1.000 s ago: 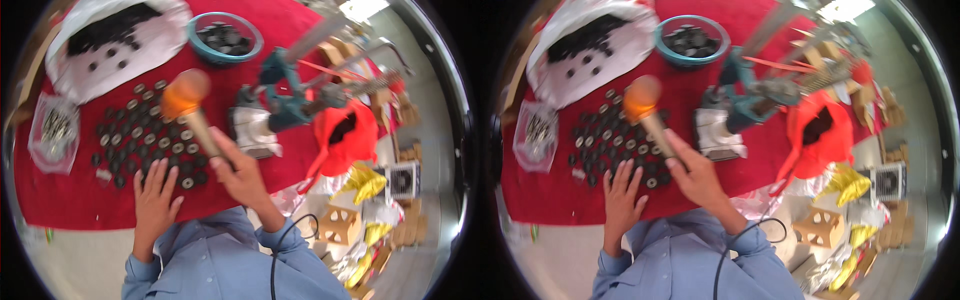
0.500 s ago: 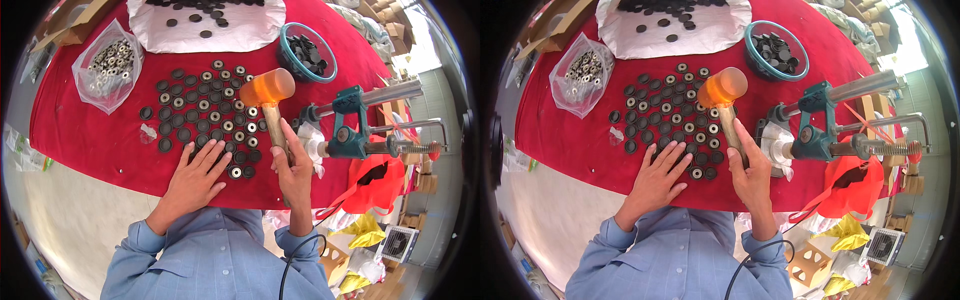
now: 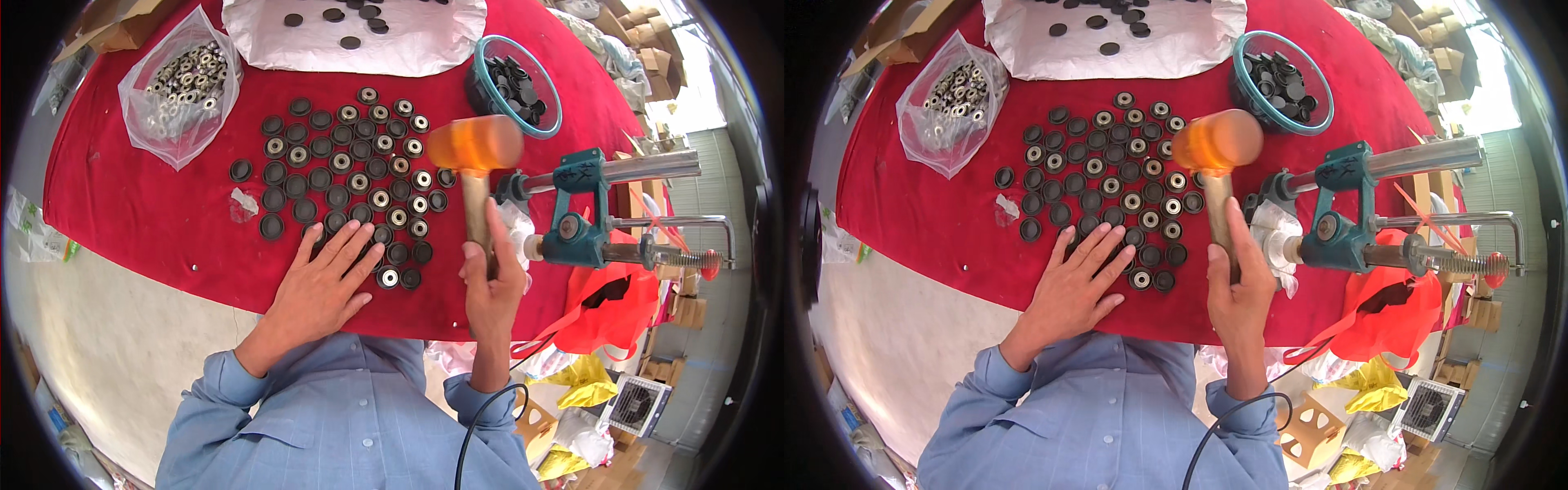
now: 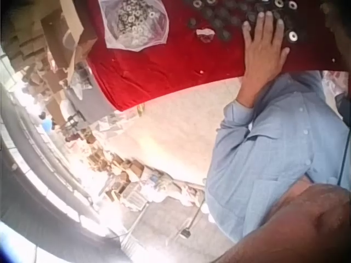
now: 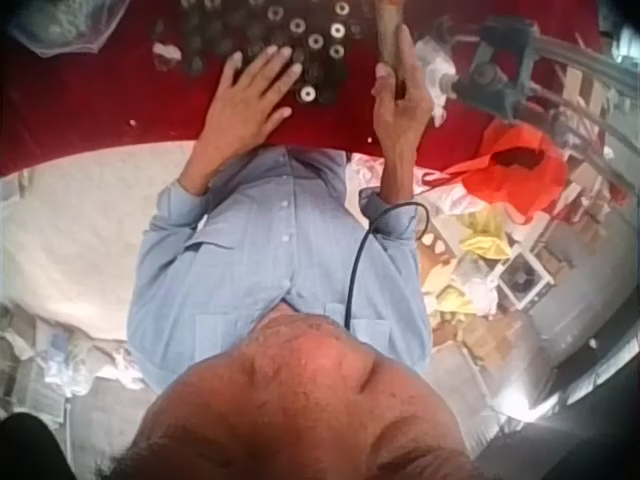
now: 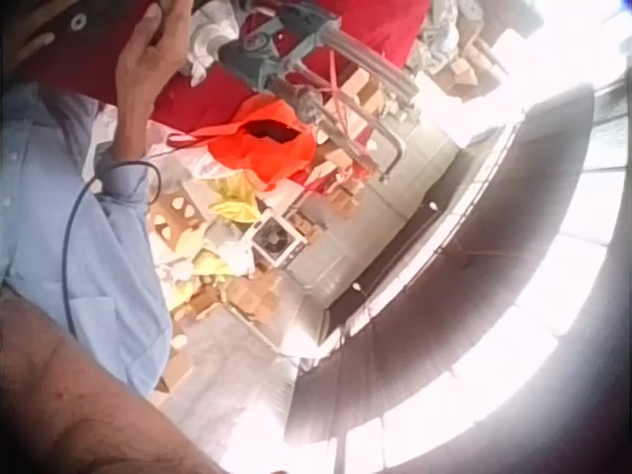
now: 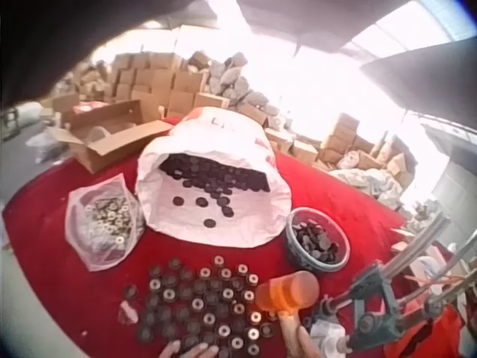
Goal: The person assembles small plastic components by inserting metal rings into plastic caps and tapping them with a mallet.
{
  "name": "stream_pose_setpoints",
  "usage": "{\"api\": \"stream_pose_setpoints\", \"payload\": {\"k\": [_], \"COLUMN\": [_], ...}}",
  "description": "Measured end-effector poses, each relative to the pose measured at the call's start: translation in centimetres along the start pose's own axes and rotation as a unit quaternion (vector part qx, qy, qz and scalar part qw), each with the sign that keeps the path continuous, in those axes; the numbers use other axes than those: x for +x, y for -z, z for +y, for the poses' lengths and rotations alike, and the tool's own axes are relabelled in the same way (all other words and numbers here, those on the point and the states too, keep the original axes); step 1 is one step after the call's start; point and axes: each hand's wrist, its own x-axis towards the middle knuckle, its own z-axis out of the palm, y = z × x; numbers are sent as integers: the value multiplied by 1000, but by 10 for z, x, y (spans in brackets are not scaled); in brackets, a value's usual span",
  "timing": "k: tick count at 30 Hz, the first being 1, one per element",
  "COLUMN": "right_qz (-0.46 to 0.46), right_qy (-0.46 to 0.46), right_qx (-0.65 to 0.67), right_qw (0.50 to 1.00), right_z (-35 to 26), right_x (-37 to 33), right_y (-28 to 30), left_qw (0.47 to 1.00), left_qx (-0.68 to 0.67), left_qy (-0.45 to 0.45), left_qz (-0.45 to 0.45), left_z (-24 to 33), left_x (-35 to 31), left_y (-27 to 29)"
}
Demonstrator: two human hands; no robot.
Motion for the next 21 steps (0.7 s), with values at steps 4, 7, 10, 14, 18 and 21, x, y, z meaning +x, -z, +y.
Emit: {"api": "stream_pose_setpoints", "payload": {"k": [4, 7, 10, 14, 18, 21], "right_qz": [7, -9, -21, 17, -51, -47], "right_qy": [25, 35, -38, -38, 2, -42], "right_qx": [-43, -61, -16, 51, -82, -12], "right_qw": [999, 998, 999, 998, 995, 998], "right_z": [9, 21, 11, -6, 7, 12], "right_x": [-11, -8, -7, -30, -48, -44], "right_y": [-1, -10, 2, 14, 4, 3], "left_qw": [1000, 1000, 1000, 1000, 1000, 1000], "left_qx": [20, 22, 2, 6, 7, 10], "left_qy": [-13, -12, -6, 0, -2, -2], "left_qz": [3, 5, 3, -1, 0, -1], "left_z": [2, 2, 1, 2, 2, 2], "left_x": [2, 2, 1, 0, 1, 1], "left_y": [3, 0, 0, 0, 0, 0]}}
